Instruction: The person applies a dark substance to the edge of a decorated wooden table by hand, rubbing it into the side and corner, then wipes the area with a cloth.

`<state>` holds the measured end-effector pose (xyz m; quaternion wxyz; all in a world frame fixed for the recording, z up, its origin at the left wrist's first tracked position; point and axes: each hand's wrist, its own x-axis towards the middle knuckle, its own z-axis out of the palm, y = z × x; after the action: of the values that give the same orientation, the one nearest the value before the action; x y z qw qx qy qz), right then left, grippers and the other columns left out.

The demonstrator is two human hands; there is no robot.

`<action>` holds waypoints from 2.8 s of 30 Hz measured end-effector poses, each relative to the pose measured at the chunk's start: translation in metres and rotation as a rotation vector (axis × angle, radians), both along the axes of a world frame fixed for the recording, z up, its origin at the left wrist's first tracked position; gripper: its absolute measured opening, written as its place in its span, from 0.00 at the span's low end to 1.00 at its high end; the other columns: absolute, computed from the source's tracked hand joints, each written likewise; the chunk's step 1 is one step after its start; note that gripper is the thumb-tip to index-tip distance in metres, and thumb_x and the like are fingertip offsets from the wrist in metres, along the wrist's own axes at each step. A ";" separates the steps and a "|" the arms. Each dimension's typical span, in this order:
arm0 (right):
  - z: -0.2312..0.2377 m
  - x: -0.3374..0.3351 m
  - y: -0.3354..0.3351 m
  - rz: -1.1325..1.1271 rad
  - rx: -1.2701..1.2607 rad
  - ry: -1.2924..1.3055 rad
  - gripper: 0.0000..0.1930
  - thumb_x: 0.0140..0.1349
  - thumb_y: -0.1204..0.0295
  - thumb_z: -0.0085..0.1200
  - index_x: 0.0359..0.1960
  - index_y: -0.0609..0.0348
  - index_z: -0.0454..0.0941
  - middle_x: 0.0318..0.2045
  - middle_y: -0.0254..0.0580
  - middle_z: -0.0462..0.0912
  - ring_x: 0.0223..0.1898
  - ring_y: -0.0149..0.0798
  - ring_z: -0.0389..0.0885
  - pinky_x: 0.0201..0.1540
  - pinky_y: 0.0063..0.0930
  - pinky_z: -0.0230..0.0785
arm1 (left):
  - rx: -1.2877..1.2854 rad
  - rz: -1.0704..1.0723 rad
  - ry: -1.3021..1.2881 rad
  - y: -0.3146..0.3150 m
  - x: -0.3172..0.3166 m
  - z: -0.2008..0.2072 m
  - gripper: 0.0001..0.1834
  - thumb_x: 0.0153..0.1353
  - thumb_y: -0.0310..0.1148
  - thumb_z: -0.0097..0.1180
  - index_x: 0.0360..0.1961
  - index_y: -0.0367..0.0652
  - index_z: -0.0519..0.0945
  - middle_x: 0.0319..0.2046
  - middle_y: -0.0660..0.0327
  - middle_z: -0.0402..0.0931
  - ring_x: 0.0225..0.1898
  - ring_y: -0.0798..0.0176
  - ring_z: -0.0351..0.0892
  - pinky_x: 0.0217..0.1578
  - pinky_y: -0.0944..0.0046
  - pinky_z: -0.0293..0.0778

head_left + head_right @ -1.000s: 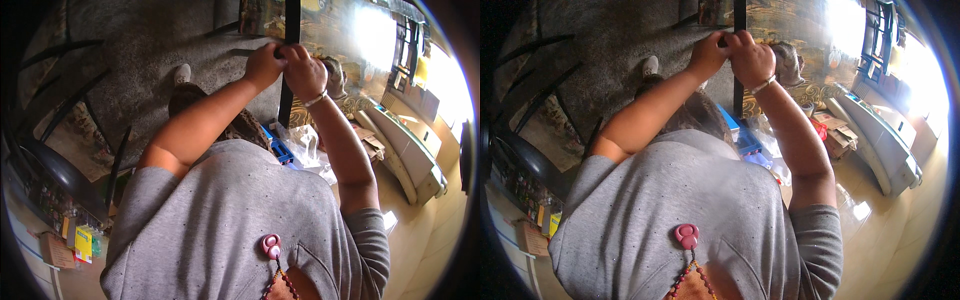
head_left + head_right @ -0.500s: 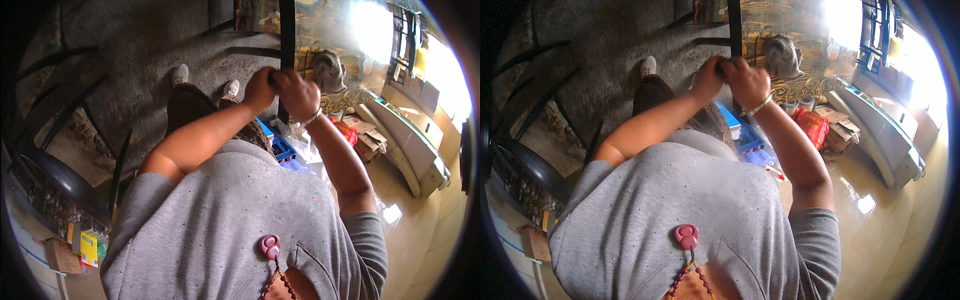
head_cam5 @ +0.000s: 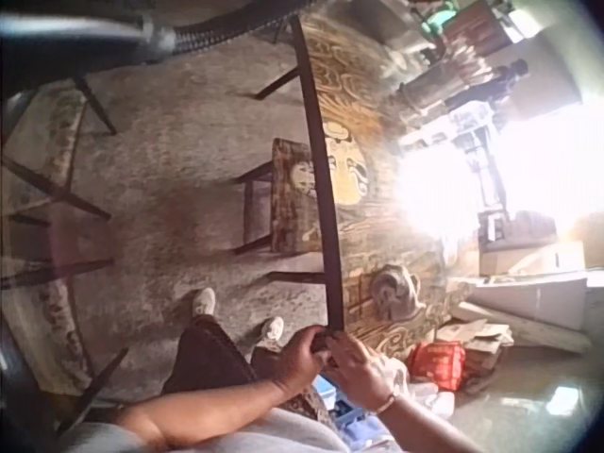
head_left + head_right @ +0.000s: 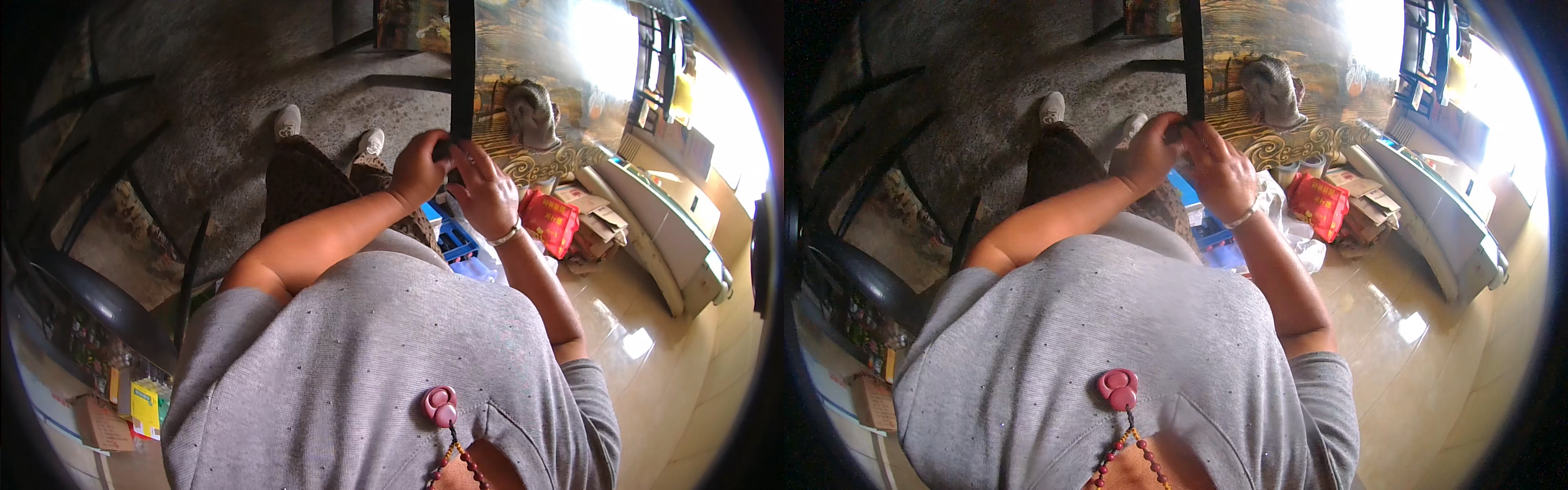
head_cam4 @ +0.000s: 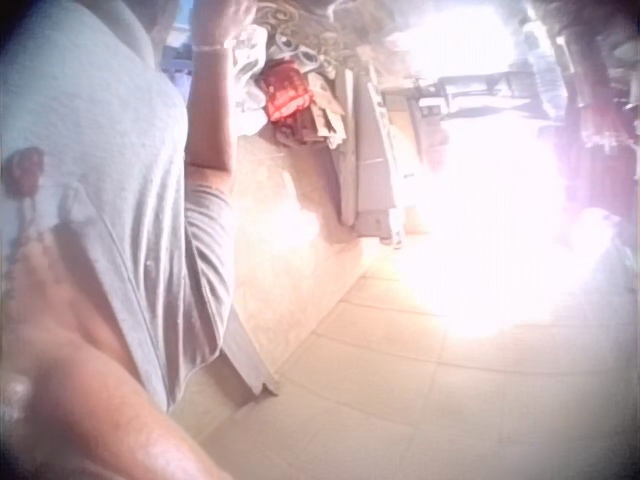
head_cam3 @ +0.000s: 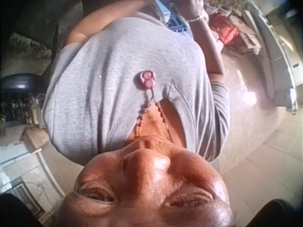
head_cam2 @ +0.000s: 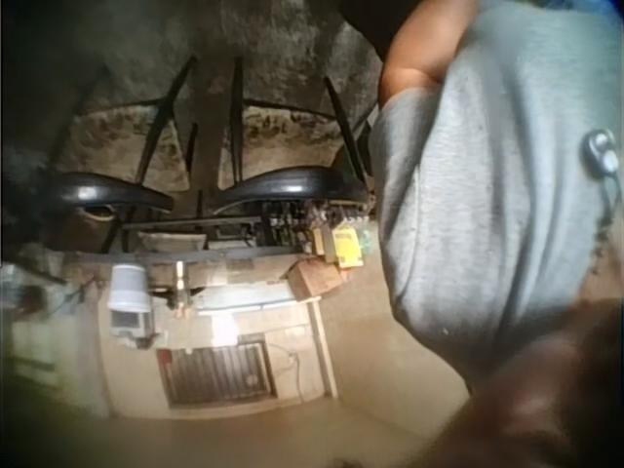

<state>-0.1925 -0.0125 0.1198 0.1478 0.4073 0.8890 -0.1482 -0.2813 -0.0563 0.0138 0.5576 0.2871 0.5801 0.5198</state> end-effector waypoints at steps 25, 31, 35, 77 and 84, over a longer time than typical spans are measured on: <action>-0.026 -0.086 0.131 0.316 0.409 -0.015 0.12 0.47 0.65 0.51 0.36 0.44 0.71 0.30 0.30 0.74 0.27 0.34 0.78 0.25 0.28 0.70 | 0.290 0.232 -0.438 0.112 -0.068 -0.019 0.17 0.49 0.32 0.56 0.43 0.42 0.72 0.33 0.57 0.76 0.36 0.58 0.76 0.38 0.64 0.71; -0.010 -0.056 0.083 0.450 0.223 -0.321 0.09 0.49 0.67 0.48 0.34 0.46 0.71 0.28 0.33 0.72 0.25 0.36 0.77 0.26 0.29 0.68 | -0.050 -0.055 -0.167 0.045 -0.039 0.002 0.17 0.47 0.35 0.59 0.38 0.43 0.72 0.33 0.57 0.76 0.36 0.58 0.76 0.38 0.63 0.70; -0.016 -0.044 0.076 0.441 0.210 -0.103 0.07 0.48 0.69 0.47 0.31 0.47 0.71 0.28 0.34 0.71 0.23 0.34 0.76 0.24 0.30 0.67 | 0.016 -0.019 -0.128 0.033 -0.027 0.004 0.17 0.47 0.34 0.58 0.40 0.43 0.72 0.33 0.54 0.75 0.38 0.52 0.75 0.38 0.60 0.70; -0.028 -0.038 0.059 0.503 0.255 -0.366 0.09 0.46 0.67 0.49 0.32 0.48 0.72 0.29 0.32 0.72 0.17 0.31 0.74 0.16 0.26 0.63 | -0.064 -0.059 -0.008 0.029 -0.023 -0.014 0.13 0.47 0.36 0.56 0.34 0.44 0.73 0.30 0.54 0.75 0.34 0.50 0.75 0.34 0.56 0.69; -0.032 -0.065 0.088 0.435 0.269 -0.316 0.06 0.50 0.69 0.47 0.30 0.48 0.71 0.28 0.32 0.74 0.19 0.36 0.76 0.18 0.31 0.67 | -0.055 -0.108 0.047 0.056 -0.028 -0.046 0.16 0.47 0.39 0.58 0.34 0.43 0.72 0.30 0.54 0.76 0.34 0.51 0.76 0.34 0.58 0.70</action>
<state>-0.2577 0.0753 0.0876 0.2574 0.2413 0.9330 0.0711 -0.3096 -0.0001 -0.0320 0.5786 0.3149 0.5907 0.4659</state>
